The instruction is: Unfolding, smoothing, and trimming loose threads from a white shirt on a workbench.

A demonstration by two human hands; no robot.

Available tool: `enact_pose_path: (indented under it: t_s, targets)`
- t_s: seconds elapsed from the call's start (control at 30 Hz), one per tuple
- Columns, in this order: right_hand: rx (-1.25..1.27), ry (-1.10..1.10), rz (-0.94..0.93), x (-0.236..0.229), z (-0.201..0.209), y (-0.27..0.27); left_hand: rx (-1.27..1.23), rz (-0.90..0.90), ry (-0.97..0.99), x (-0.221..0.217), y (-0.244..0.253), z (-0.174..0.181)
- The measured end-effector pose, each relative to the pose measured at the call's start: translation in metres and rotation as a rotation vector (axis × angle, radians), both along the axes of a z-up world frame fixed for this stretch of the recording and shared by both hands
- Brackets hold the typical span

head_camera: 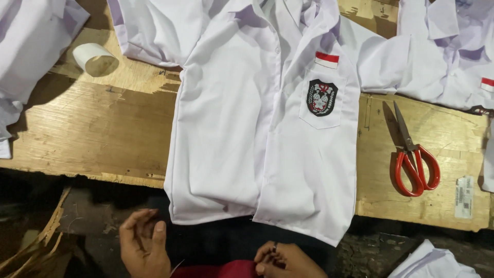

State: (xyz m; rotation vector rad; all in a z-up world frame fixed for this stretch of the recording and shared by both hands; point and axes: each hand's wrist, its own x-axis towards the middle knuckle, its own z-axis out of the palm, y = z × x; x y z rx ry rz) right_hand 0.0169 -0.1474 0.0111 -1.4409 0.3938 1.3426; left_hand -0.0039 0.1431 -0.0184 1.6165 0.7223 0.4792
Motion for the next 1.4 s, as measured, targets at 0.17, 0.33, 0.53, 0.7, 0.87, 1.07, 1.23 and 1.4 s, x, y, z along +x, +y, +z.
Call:
enact_pose_path:
  t_s: [0.17,0.33,0.53,0.7,0.87,1.07,1.23,1.4]
  targets:
    - [-0.248,-0.644,0.009,0.012,0.027,-0.018,0.532,-0.125,-0.261,0.008,-0.017,0.013]
    - [-0.540,-1.351,-0.046,0.054,0.066,0.024,0.727,-0.588,-0.483,0.054,-0.044,0.061]
    - [-0.803,-1.320,0.153,0.088,0.052,0.045,0.804,-0.844,-0.401,0.108,-0.074,0.092]
    - [-0.732,-0.950,-0.061,0.097,0.061,0.039,0.919,-0.874,-0.238,0.121,-0.084,0.088]
    - [-0.650,-0.696,-0.227,0.102,0.075,0.039,0.957,-0.892,-0.215,0.123,-0.091,0.081]
    - [-0.586,-0.733,-0.194,0.101,0.080,0.032,0.966,-0.922,-0.238,0.124,-0.100,0.080]
    - [-0.640,-0.726,-0.178,0.102,0.081,0.025,0.945,-0.916,-0.227,0.124,-0.103,0.077]
    - [-0.725,-0.982,-0.091,0.097,0.066,0.019,0.966,-0.905,-0.233,0.126,-0.106,0.073]
